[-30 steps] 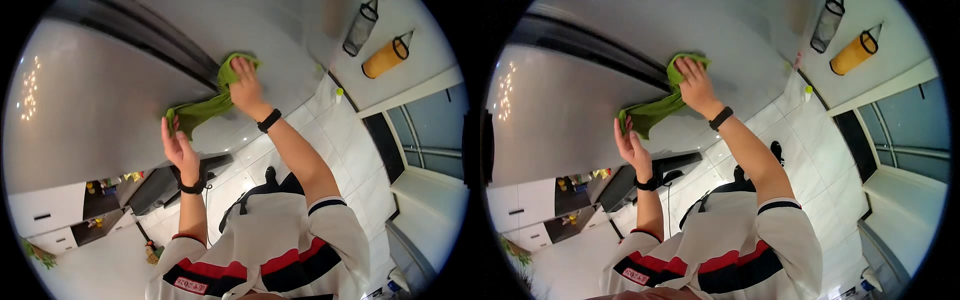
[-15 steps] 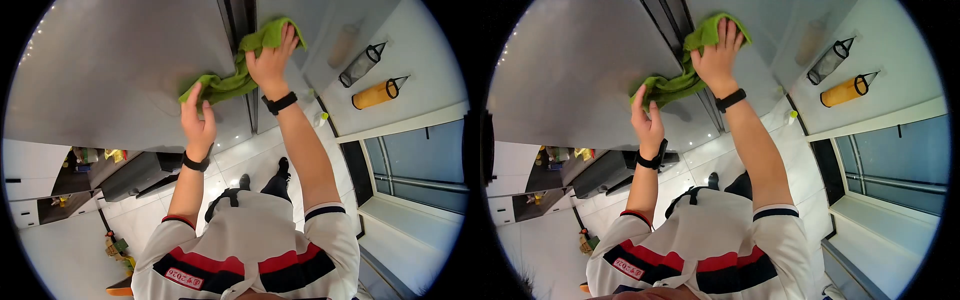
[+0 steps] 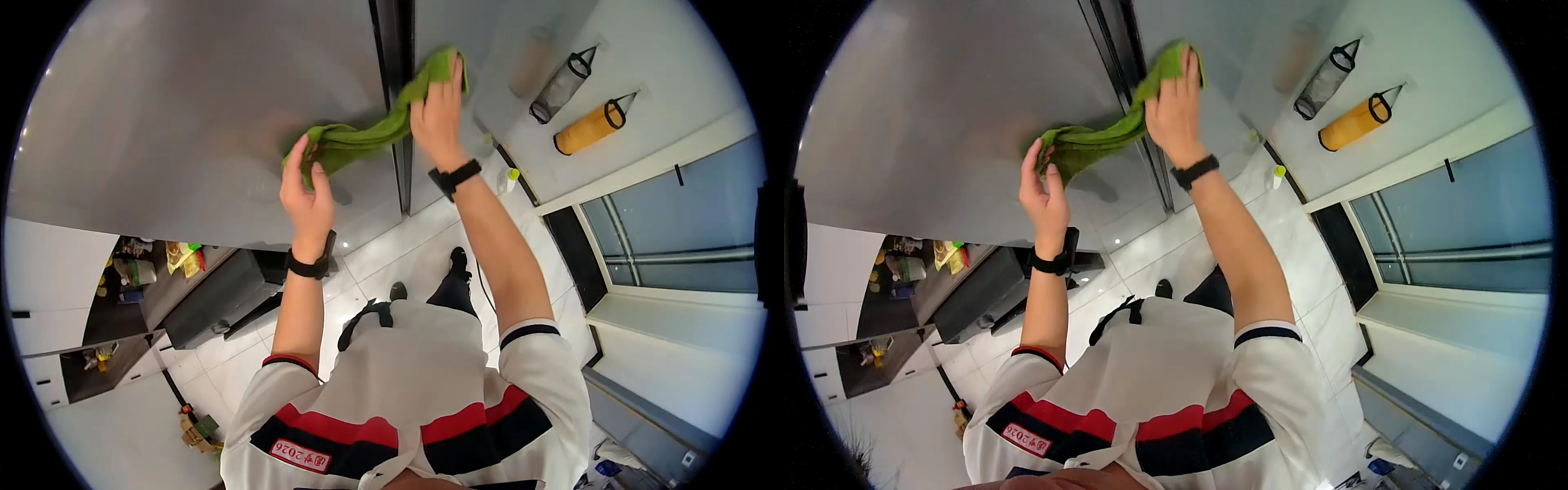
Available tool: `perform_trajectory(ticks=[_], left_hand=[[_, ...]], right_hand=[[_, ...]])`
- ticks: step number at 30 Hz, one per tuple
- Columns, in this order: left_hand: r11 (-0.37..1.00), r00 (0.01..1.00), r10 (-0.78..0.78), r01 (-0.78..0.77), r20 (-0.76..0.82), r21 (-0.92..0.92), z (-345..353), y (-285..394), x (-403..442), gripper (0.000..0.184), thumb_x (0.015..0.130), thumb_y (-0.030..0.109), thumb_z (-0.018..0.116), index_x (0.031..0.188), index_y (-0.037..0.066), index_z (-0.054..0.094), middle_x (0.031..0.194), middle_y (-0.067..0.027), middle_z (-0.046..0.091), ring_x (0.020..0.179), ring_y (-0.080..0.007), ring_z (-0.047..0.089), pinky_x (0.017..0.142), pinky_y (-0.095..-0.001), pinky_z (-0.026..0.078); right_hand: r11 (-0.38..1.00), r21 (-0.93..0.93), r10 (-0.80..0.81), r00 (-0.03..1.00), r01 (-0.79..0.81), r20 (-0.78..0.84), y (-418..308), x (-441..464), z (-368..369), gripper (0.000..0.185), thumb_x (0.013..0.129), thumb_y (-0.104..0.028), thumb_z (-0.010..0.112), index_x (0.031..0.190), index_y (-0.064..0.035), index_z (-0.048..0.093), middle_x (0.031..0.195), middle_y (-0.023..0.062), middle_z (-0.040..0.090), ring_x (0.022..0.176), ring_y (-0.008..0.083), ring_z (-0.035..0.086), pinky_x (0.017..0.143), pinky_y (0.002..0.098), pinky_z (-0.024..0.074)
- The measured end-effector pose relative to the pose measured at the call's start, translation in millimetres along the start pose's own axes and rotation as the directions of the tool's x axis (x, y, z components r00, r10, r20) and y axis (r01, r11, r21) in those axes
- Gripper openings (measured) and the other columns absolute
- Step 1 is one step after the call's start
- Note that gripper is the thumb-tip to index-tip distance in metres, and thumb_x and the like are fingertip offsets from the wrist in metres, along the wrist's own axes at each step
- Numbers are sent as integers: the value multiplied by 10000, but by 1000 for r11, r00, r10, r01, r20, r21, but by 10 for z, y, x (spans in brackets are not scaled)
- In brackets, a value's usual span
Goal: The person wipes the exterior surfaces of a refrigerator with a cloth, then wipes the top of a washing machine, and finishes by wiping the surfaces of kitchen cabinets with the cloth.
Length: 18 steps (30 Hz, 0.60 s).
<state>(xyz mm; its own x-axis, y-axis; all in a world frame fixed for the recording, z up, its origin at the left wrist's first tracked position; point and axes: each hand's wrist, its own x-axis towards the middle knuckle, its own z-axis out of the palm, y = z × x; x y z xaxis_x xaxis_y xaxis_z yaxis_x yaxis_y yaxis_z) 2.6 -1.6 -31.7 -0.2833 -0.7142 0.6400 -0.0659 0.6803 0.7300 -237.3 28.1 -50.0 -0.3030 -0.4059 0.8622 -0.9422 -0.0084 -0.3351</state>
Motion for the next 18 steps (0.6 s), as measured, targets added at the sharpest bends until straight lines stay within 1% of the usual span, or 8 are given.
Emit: perform_trajectory(ticks=[2, 4, 7, 11, 12, 13, 15, 18], left_hand=[[997, 999, -31, 29, -16, -65, -112, 63, 25, 417, 913, -25, 474, 1329, -17, 465, 1210, -151, 582, 1126, -210, 556, 988, -324, 410], [997, 997, 26, -31, -68, -68, -194, 89, 52, 421, 891, -28, 486, 1311, -17, 486, 1183, -159, 596, 1097, -222, 576, 950, -328, 436], [996, 993, 47, -56, -113, -69, -276, 238, 73, 425, 882, -40, 482, 1307, -29, 486, 1183, -166, 596, 1081, -227, 582, 944, -333, 442], [993, 986, 73, -85, -148, -78, -309, 413, 114, 424, 903, -34, 472, 1327, -32, 457, 1228, -159, 570, 1115, -221, 557, 979, -337, 420], [994, 987, 70, -82, -148, -78, -319, 427, 123, 422, 917, -20, 474, 1338, -30, 441, 1243, -156, 559, 1136, -217, 544, 989, -335, 410], [994, 987, 67, -79, -147, -75, -326, 445, 135, 421, 932, -6, 477, 1349, -27, 426, 1258, -153, 548, 1158, -212, 531, 999, -333, 400], [996, 985, 74, -82, -154, -45, -320, 487, 176, 423, 933, -1, 478, 1353, -26, 423, 1275, -158, 535, 1158, -219, 533, 1002, -336, 398], [997, 985, 75, -73, -155, 17, -317, 537, 255, 427, 933, 0, 477, 1356, -22, 420, 1290, -159, 522, 1164, -223, 529, 1004, -340, 398]], right_hand=[[997, -5, -79, 994, 79, -70, -153, 405, -98, 516, 811, -37, 511, 1295, 100, 397, 1463, 295, 275, 1330, 513, 248, 1098, 522, 259], [985, -19, -171, 976, 170, -138, -319, 764, -224, 431, 807, -24, 499, 1220, 93, 462, 1468, 281, 290, 1330, 495, 276, 1092, 478, 282], [980, -38, -200, 976, 198, -83, -448, 1086, -346, 583, 850, -65, 450, 1390, 100, 303, 1474, 309, 242, 1362, 498, 202, 1137, 521, 188], [940, 215, -216, 950, 265, -224, -708, 1301, -438, 573, 866, -54, 467, 1407, 62, 317, 1459, 282, 307, 1344, 463, 286, 1122, 468, 249], [896, 311, -234, 932, 317, -275, -725, 1307, -331, 429, 817, -11, 485, 1236, 77, 459, 1438, 266, 354, 1288, 445, 381, 1047, 425, 361], [897, 368, -196, 966, 245, -167, -787, 1252, -277, 535, 809, -14, 482, 1333, 62, 402, 1423, 270, 359, 1305, 433, 362, 1072, 452, 339], [811, 533, -165, 969, 240, -185, -933, 1198, -149, 539, 820, -10, 466, 1347, 64, 377, 1401, 283, 377, 1284, 441, 378, 1056, 428, 363], [778, 628, -21, 1000, 25, -14, -886, 936, 32, 549, 838, -11, 451, 1371, 65, 343, 1388, 287, 388, 1261, 442, 399, 1050, 430, 365]])
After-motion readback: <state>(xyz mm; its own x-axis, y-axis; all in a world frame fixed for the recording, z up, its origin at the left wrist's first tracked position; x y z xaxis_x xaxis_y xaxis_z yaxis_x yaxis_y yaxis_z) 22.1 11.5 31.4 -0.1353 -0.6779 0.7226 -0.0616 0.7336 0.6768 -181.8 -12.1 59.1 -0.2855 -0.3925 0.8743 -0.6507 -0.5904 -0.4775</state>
